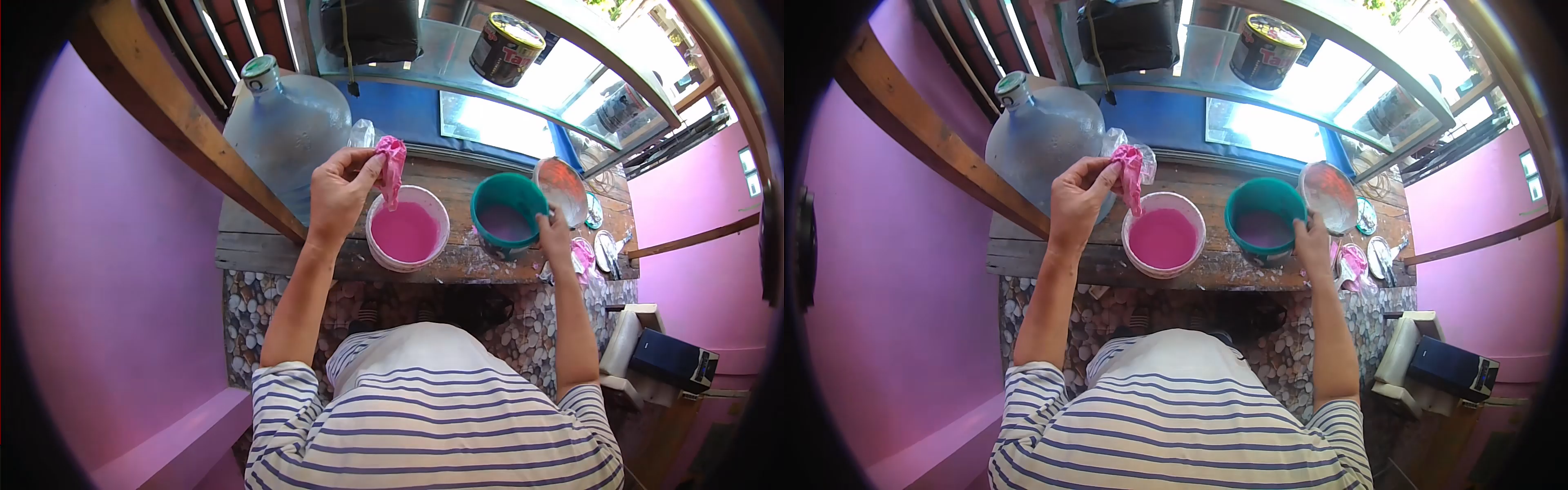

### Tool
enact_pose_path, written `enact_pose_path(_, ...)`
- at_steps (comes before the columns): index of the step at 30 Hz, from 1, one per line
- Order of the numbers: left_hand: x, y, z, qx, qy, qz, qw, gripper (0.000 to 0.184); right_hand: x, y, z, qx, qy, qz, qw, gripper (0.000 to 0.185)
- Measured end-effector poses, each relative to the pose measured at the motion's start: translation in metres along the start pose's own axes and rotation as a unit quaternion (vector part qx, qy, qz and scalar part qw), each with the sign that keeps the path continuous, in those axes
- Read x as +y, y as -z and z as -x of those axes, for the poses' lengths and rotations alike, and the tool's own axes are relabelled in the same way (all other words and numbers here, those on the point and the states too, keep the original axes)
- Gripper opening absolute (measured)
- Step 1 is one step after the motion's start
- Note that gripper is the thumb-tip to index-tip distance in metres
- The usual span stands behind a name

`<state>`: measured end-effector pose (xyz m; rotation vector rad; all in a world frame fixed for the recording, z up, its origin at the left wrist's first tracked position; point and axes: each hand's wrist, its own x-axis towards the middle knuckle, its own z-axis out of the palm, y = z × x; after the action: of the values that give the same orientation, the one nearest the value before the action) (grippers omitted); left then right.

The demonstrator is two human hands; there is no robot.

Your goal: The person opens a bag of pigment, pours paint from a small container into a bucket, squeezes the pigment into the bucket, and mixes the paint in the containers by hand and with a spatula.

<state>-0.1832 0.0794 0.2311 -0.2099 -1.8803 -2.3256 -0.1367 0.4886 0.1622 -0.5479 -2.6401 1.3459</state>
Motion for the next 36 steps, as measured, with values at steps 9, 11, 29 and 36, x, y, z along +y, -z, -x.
enact_pose_path(9, 0.017, -0.033, -0.005, -0.020, 0.012, 0.044, 0.999, 0.016, 0.153, -0.028, 0.006, 0.059, -0.089, -0.087, 0.990, 0.035)
enact_pose_path(11, 0.018, -0.044, -0.005, -0.027, 0.015, 0.053, 0.998, 0.016, 0.167, -0.027, 0.007, 0.054, -0.099, -0.113, 0.987, 0.035)
enact_pose_path(29, -0.014, -0.124, 0.008, -0.046, 0.053, 0.067, 0.995, 0.013, -0.081, -0.014, 0.054, 0.054, 0.263, -0.060, 0.961, 0.035)
enact_pose_path(36, -0.029, -0.127, 0.009, -0.080, 0.017, 0.032, 0.996, 0.014, -0.137, -0.036, 0.039, 0.037, 0.334, -0.049, 0.940, 0.020)
